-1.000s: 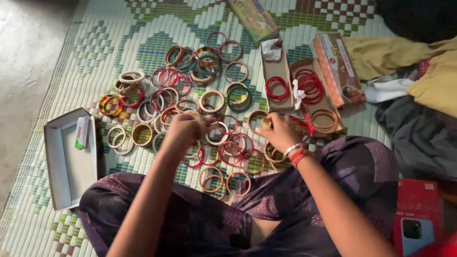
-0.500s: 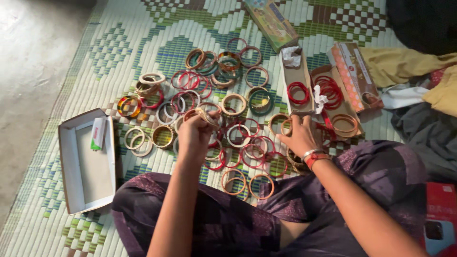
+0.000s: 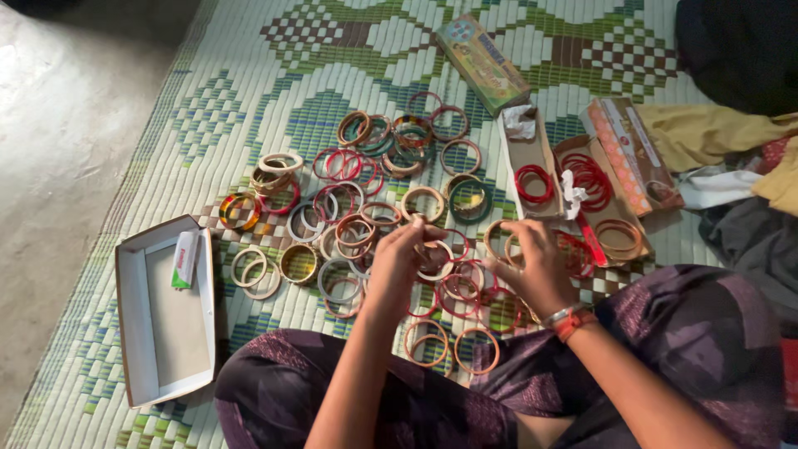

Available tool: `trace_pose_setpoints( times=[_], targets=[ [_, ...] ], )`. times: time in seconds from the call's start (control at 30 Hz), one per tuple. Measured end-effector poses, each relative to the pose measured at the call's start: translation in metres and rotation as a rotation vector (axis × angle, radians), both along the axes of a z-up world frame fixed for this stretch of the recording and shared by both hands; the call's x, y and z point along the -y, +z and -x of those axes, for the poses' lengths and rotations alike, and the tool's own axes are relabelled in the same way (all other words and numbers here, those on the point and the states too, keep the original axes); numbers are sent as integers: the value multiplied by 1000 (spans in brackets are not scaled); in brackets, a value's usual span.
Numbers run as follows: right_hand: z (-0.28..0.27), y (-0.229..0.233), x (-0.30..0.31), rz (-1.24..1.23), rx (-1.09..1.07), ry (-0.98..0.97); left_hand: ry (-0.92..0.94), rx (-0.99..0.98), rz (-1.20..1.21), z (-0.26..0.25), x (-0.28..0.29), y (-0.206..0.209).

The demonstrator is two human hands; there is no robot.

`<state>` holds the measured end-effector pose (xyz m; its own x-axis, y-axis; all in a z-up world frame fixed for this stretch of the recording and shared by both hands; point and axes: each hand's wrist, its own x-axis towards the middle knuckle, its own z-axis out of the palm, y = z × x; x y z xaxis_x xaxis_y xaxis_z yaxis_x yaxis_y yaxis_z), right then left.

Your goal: The person sits on a mat and handles numerous bangles, picking them up, sliding them onto the wrist, and placing them back down. The person repeatedly tries on different bangles and adjusts them on the wrist.

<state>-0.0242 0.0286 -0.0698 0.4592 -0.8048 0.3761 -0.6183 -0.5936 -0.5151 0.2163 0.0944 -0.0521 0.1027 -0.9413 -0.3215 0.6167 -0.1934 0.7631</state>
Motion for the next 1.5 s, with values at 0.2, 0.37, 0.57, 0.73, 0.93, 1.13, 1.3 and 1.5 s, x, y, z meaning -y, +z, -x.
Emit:
trace_pose_setpoints(
  times=[0.2,0.37,0.57,0.73,0.93,1.13,1.3,1.5],
  targets=[
    [-19,16,-8,-226,126,79,14,-110,-5,8,5,9],
    [-23,17,0,-301,205,85,-158,930,235,22,13,-4],
    [-20,11,15,-50,91,275,-312,1497,576,47,16,-21],
    [-28,11,20,17,52,318,-378,1508,512,46,19,-11],
    [-26,1,23,-73,34,264,-357,1429,501,50,20,-12],
    [-32,4,24,-90,81,340,-366,1192,494,40,22,-14],
    [-35,11,17,-2,52,411,-514,1146,291,44,23,-39],
    [-35,29,-6,86,-6,482,-305,1046,558,52,22,-62]
  ],
)
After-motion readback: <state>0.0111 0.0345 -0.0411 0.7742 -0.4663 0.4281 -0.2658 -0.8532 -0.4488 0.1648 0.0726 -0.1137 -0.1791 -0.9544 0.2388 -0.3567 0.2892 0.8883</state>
